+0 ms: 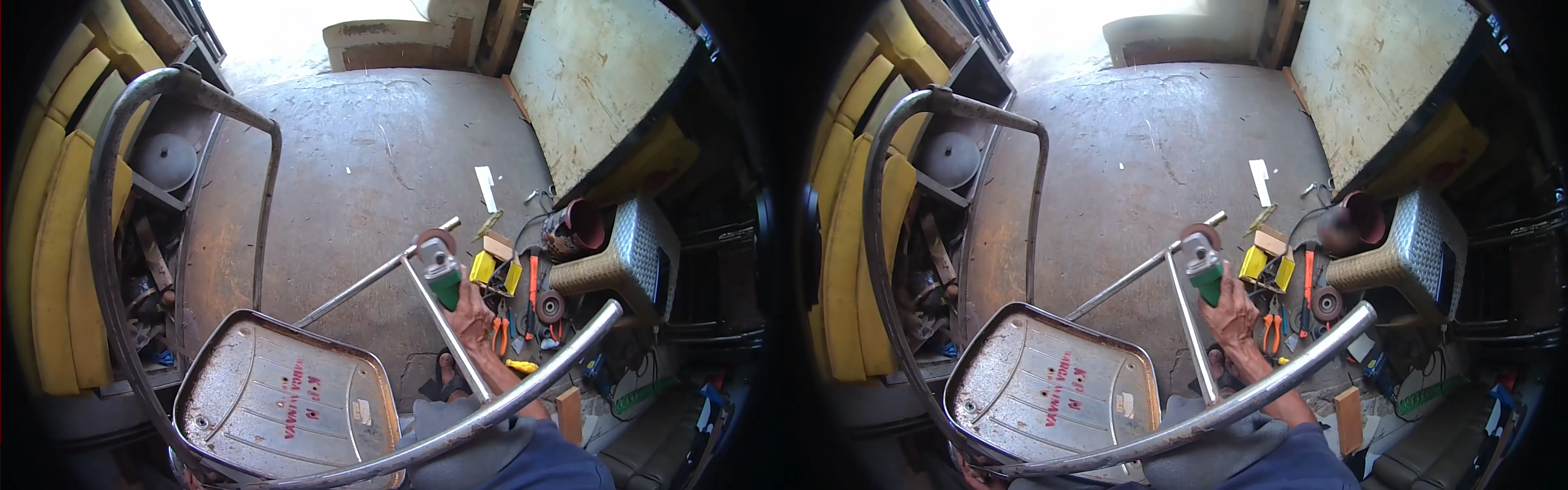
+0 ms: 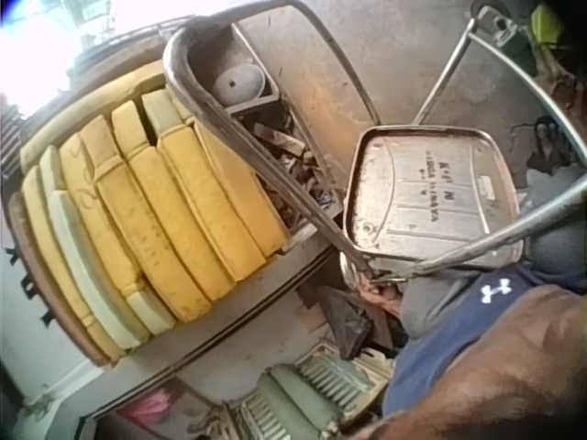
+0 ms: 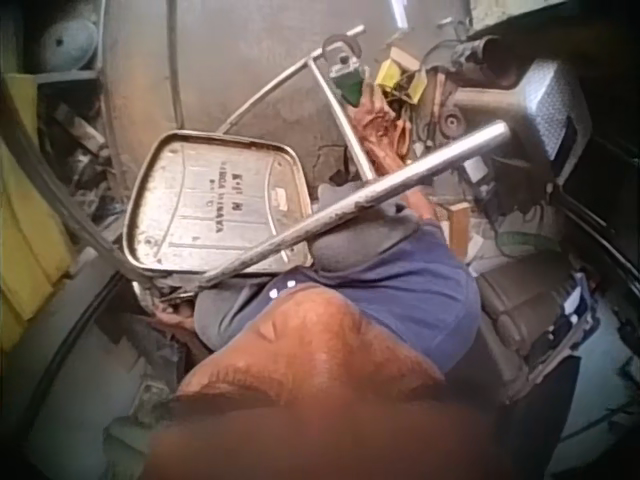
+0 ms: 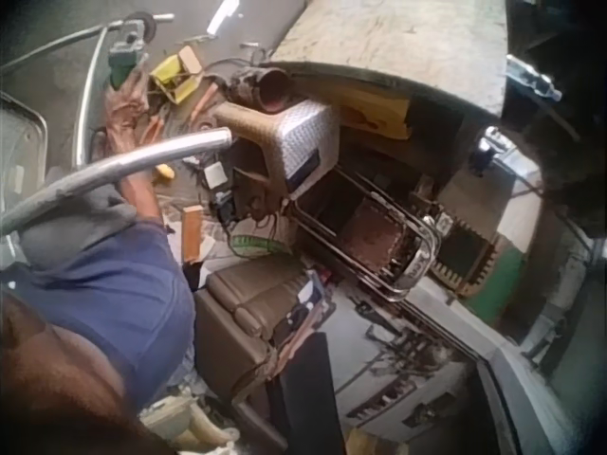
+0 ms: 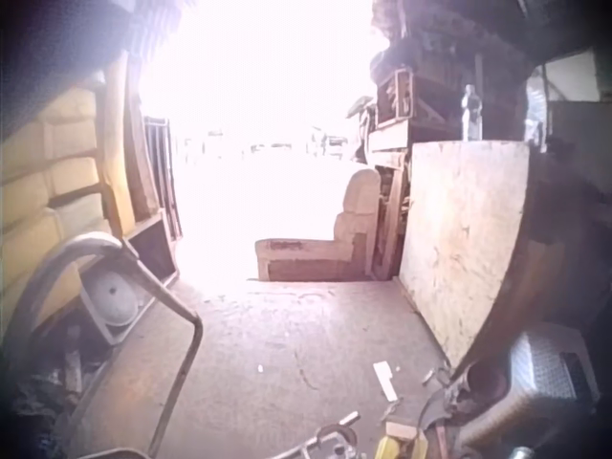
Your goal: The person uses an angle grinder to grind the metal surfaces and joints of a folding chair frame while stabilizing it by hand.
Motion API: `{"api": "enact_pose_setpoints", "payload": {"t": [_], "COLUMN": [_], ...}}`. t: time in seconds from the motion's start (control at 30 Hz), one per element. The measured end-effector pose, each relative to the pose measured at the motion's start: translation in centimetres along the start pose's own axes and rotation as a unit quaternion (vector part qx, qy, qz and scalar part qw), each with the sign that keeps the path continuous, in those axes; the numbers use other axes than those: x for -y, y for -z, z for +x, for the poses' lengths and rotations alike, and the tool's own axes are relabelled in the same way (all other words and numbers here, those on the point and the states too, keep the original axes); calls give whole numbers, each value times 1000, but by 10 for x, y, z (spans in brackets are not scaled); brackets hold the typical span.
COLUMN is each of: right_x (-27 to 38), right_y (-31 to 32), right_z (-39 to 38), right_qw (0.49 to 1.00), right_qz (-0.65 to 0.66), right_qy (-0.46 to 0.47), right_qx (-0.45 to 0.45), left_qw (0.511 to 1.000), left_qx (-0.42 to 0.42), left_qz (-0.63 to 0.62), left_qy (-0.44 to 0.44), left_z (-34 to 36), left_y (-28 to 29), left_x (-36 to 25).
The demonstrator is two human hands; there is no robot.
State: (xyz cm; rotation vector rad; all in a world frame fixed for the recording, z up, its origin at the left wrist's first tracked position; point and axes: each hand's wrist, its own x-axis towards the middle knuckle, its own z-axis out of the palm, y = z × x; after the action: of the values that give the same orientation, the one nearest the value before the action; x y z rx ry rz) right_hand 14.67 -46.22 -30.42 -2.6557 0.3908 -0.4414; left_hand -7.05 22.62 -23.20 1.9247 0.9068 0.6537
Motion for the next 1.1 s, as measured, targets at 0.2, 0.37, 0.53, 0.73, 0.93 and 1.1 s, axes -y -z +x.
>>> {"api": "enact_pose_setpoints", "payload": {"t": [0.2, 0.37, 0.53, 0.73, 0.93, 1.1], "right_x": [-6, -14, -17, -19, -28, -10], "right_y": [-6, -12, -11, 13, 44, 60], "right_z": [-9, -21, -23, 18, 54, 74], "right_qw": [995, 998, 997, 997, 999, 991], "right_qz": [-15, -5, -6, -42, -23, -43], "right_qy": [99, 39, 62, -67, -36, -71], "right_qx": [-23, -40, -40, -20, 21, 109], "left_qw": [1000, 1000, 1000, 1000, 999, 999], "left_qx": [3, 8, 7, 3, 3, 2], "left_qz": [3, 1, 2, 5, -2, -7], "left_qy": [8, 6, 13, 17, 34, 40], "left_z": [4, 6, 5, 3, 0, -2], "left_y": [5, 4, 7, 15, 14, 21], "left_x": [1, -2, 1, 1, 11, 14]}}
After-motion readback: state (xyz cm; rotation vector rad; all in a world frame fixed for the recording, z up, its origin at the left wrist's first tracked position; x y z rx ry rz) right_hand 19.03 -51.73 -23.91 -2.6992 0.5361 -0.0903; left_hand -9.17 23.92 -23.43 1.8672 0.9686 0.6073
